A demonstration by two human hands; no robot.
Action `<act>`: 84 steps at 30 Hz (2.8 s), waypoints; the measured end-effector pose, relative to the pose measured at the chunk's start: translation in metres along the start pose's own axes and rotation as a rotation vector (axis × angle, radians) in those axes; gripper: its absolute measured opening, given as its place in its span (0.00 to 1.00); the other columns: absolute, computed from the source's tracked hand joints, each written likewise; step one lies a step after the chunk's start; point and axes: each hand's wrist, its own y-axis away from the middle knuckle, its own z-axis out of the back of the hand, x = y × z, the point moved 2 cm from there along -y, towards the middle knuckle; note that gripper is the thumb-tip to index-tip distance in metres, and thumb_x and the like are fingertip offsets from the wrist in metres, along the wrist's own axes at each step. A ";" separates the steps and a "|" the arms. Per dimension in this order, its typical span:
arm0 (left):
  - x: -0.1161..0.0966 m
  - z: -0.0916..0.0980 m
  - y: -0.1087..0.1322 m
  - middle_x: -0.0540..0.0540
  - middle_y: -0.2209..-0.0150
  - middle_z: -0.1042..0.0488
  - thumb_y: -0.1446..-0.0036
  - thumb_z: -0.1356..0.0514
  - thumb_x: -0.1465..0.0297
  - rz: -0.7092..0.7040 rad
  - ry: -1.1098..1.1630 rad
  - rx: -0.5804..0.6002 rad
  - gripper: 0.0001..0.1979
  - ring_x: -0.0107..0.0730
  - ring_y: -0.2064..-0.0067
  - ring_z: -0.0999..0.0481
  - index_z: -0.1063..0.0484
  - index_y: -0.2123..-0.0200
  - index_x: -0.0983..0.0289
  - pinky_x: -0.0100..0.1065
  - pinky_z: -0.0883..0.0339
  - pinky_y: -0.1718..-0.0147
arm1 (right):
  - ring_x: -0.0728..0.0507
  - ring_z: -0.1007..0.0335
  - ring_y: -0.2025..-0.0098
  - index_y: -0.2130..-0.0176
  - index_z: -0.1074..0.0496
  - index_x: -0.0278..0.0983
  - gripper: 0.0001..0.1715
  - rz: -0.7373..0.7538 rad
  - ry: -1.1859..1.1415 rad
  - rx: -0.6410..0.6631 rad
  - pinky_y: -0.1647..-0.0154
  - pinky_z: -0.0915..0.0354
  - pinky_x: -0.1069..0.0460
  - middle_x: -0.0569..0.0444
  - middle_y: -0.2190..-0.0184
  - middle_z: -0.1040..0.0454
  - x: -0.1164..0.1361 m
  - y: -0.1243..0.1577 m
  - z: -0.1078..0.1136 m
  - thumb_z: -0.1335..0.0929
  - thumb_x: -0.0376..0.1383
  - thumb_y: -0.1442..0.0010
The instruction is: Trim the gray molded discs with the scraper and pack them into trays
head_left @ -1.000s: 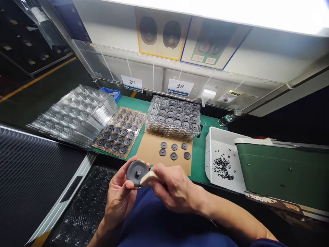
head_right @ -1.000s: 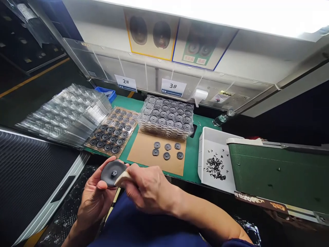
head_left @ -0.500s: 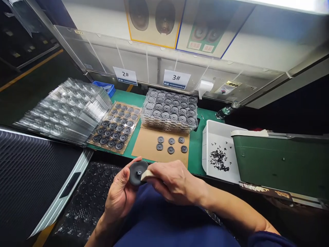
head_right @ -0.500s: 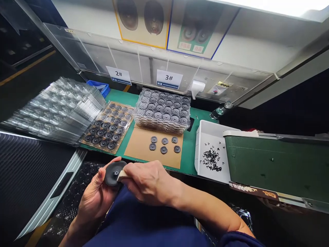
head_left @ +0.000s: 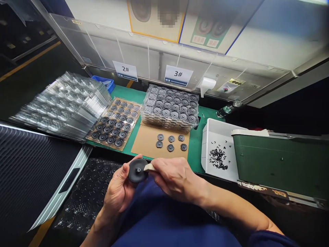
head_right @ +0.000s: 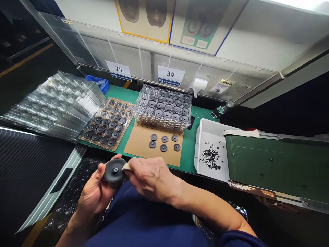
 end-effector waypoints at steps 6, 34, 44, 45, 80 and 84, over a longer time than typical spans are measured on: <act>0.000 -0.007 -0.002 0.63 0.58 0.18 0.47 0.28 0.51 0.050 -0.073 0.128 0.29 0.40 0.63 0.21 0.17 0.50 0.67 0.37 0.23 0.65 | 0.48 0.34 0.70 0.60 0.35 0.37 0.13 0.052 0.087 -0.023 0.71 0.51 0.50 0.56 0.70 0.29 -0.002 -0.005 0.001 0.42 0.38 0.23; -0.006 -0.008 -0.011 0.58 0.57 0.16 0.48 0.26 0.55 -0.097 0.083 0.054 0.27 0.36 0.60 0.19 0.17 0.49 0.63 0.30 0.23 0.59 | 0.45 0.43 0.68 0.68 0.34 0.37 0.15 0.107 0.175 -0.020 0.67 0.48 0.49 0.53 0.69 0.35 0.003 -0.027 0.005 0.38 0.37 0.27; -0.001 -0.007 -0.021 0.58 0.68 0.18 0.43 0.30 0.54 0.194 0.029 0.312 0.20 0.36 0.69 0.21 0.16 0.65 0.67 0.33 0.23 0.71 | 0.44 0.41 0.63 0.56 0.30 0.37 0.05 0.366 0.294 0.025 0.64 0.49 0.47 0.52 0.64 0.30 -0.009 -0.038 0.010 0.36 0.33 0.27; 0.000 -0.007 -0.023 0.59 0.67 0.18 0.43 0.30 0.53 0.228 0.034 0.311 0.20 0.38 0.68 0.20 0.16 0.64 0.67 0.34 0.22 0.71 | 0.44 0.41 0.63 0.56 0.30 0.37 0.05 0.361 0.301 0.026 0.63 0.49 0.47 0.52 0.63 0.30 -0.010 -0.039 0.011 0.36 0.33 0.27; 0.007 0.014 -0.039 0.58 0.56 0.16 0.41 0.30 0.57 0.220 0.259 0.311 0.18 0.42 0.57 0.17 0.18 0.55 0.64 0.44 0.19 0.57 | 0.43 0.37 0.56 0.48 0.30 0.38 0.10 0.548 0.256 0.142 0.62 0.45 0.48 0.49 0.55 0.26 -0.012 -0.068 -0.012 0.36 0.39 0.26; -0.011 0.011 -0.028 0.54 0.50 0.18 0.49 0.24 0.65 -0.134 0.261 0.186 0.25 0.41 0.48 0.20 0.20 0.47 0.55 0.42 0.27 0.44 | 0.46 0.41 0.68 0.65 0.33 0.36 0.15 0.164 0.135 -0.022 0.67 0.48 0.49 0.53 0.70 0.31 -0.005 -0.059 -0.011 0.38 0.39 0.26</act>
